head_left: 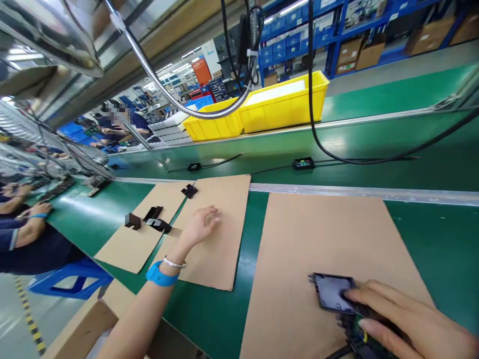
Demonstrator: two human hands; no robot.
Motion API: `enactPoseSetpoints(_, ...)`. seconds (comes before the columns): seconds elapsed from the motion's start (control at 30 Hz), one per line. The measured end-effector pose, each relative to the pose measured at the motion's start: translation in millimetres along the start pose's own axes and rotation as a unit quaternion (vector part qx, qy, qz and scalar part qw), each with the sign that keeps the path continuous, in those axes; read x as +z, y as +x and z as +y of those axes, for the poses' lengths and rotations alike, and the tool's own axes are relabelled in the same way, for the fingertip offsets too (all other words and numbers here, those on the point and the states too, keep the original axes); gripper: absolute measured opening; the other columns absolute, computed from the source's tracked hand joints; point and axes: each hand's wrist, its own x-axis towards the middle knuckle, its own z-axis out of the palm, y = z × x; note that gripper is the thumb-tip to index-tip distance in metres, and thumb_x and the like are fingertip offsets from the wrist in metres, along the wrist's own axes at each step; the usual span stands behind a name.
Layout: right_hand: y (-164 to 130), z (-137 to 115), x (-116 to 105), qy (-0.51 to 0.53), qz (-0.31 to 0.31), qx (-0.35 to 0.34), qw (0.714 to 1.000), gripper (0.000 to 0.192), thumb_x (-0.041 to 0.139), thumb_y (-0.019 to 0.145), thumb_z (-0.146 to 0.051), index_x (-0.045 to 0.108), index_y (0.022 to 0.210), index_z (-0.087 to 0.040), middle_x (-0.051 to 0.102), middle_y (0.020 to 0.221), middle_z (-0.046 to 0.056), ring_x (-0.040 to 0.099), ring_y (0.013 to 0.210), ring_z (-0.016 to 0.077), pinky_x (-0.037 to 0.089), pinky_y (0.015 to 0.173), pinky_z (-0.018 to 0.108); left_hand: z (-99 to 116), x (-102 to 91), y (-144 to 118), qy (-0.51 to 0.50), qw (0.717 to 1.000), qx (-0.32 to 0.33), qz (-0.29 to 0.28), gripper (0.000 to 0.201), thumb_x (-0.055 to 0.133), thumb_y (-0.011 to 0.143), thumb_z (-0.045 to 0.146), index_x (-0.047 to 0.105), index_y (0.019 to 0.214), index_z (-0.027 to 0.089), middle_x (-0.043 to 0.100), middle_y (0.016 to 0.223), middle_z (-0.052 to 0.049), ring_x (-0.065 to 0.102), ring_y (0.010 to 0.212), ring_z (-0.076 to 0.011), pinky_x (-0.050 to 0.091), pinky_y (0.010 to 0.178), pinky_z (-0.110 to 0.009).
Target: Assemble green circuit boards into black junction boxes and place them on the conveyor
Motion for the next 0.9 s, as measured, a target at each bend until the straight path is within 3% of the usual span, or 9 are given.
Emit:
enactPoseSetpoints(0.07, -1, -8, -15, -0.029, -0.065, 0.009, 0.997, 0.047, 0.064, 0.083, -0.038, 0.056, 0.128, -0.03, 0.061, 0.126, 0.008, 0.062, 0.108, 0.0259, 0.055, 0.088, 0.036, 16, 2.9, -17, -0.036, 0.999, 0.007, -0.01, 0.039, 0.05, 0.089, 0.044, 0.064, 0.112, 0.016, 0.064, 0.125, -0.012, 0.058, 0.119, -0.0299, 0.045, 0.104, -0.046)
enactPoseSetpoints(0.17, -1, -23, -37, -0.057, -0.119, 0.045, 0.99, 0.016, 0.059, 0.086, -0.029, 0.061, 0.101, -0.023, 0.065, 0.101, 0.007, 0.063, 0.091, 0.0221, 0.053, 0.077, 0.034, 65, 14.1, -47, -0.111, 0.991, 0.046, -0.05, 0.041, 0.05, 0.091, 0.046, 0.058, 0.123, 0.023, 0.062, 0.128, -0.006, 0.058, 0.119, -0.0267, 0.047, 0.103, -0.042)
enactPoseSetpoints(0.27, 6, -39, -48, -0.055, -0.102, 0.055, 0.992, 0.014, 0.045, 0.093, -0.02, 0.054, 0.082, -0.021, 0.061, 0.082, 0.003, 0.059, 0.077, 0.0179, 0.047, 0.069, 0.03, 134, 23.4, -77, -0.239, 0.953, 0.123, -0.142, 0.06, 0.058, 0.086, 0.051, 0.041, 0.138, 0.025, 0.059, 0.13, -0.008, 0.061, 0.111, -0.0251, 0.053, 0.094, -0.04)
enactPoseSetpoints(0.37, 15, -54, -53, -0.006, -0.053, 0.044, 0.998, 0.015, 0.041, 0.096, -0.021, 0.054, 0.089, -0.021, 0.06, 0.084, 0.002, 0.057, 0.076, 0.0146, 0.044, 0.069, 0.026, 199, 27.3, -87, -0.323, 0.906, 0.188, -0.199, 0.1, 0.076, 0.067, 0.057, 0.027, 0.145, 0.019, 0.051, 0.135, -0.015, 0.058, 0.112, -0.0301, 0.053, 0.091, -0.043)
enactPoseSetpoints(0.43, 20, -58, -57, 0.031, -0.034, 0.045, 0.998, 0.012, 0.045, 0.096, -0.023, 0.055, 0.089, -0.021, 0.061, 0.085, 0.001, 0.057, 0.077, 0.013, 0.043, 0.071, 0.024, 227, 27.5, -81, -0.347, 0.895, 0.193, -0.202, 0.071, 0.067, 0.079, 0.045, 0.037, 0.137, 0.017, 0.057, 0.125, -0.014, 0.061, 0.106, -0.0276, 0.053, 0.086, -0.04)
enactPoseSetpoints(0.53, 26, -56, -61, 0.072, -0.007, 0.081, 0.994, 0.007, 0.049, 0.094, -0.025, 0.055, 0.092, -0.022, 0.063, 0.086, -0.001, 0.058, 0.078, 0.0125, 0.043, 0.07, 0.023, 239, 25.9, -68, -0.34, 0.899, 0.17, -0.217, 0.025, 0.044, 0.091, 0.023, 0.052, 0.115, 0.021, 0.066, 0.101, -0.006, 0.065, 0.091, -0.0212, 0.052, 0.077, -0.034)
enactPoseSetpoints(0.63, 34, -55, -54, 0.063, 0.019, 0.103, 0.992, 0.008, 0.047, 0.092, -0.019, 0.05, 0.099, -0.022, 0.062, 0.085, 0.0, 0.058, 0.076, 0.0138, 0.045, 0.068, 0.024, 238, 26.7, -61, -0.298, 0.915, 0.153, -0.223, 0.024, 0.046, 0.089, 0.023, 0.05, 0.112, 0.023, 0.065, 0.089, -0.003, 0.064, 0.076, -0.0199, 0.049, 0.062, -0.031)
enactPoseSetpoints(0.73, 47, -65, -37, -0.104, 0.03, 0.096, 0.989, 0.013, 0.044, 0.087, -0.009, 0.049, 0.092, -0.02, 0.06, 0.079, 0.004, 0.058, 0.074, 0.019, 0.045, 0.065, 0.029, 242, 31.2, -61, -0.266, 0.927, 0.161, -0.21, 0.021, 0.05, 0.085, 0.023, 0.047, 0.106, 0.022, 0.063, 0.08, -0.003, 0.062, 0.068, -0.0208, 0.044, 0.056, -0.032)
enactPoseSetpoints(0.9, 58, -83, -27, -0.245, -0.028, -0.005, 0.969, 0.026, 0.045, 0.083, -0.006, 0.055, 0.105, -0.016, 0.057, 0.099, 0.012, 0.057, 0.085, 0.0249, 0.048, 0.067, 0.034, 239, 29.3, -57, -0.271, 0.934, 0.132, -0.195, 0.014, 0.049, 0.088, 0.024, 0.044, 0.101, 0.022, 0.064, 0.079, -0.003, 0.062, 0.068, -0.0197, 0.044, 0.056, -0.03)
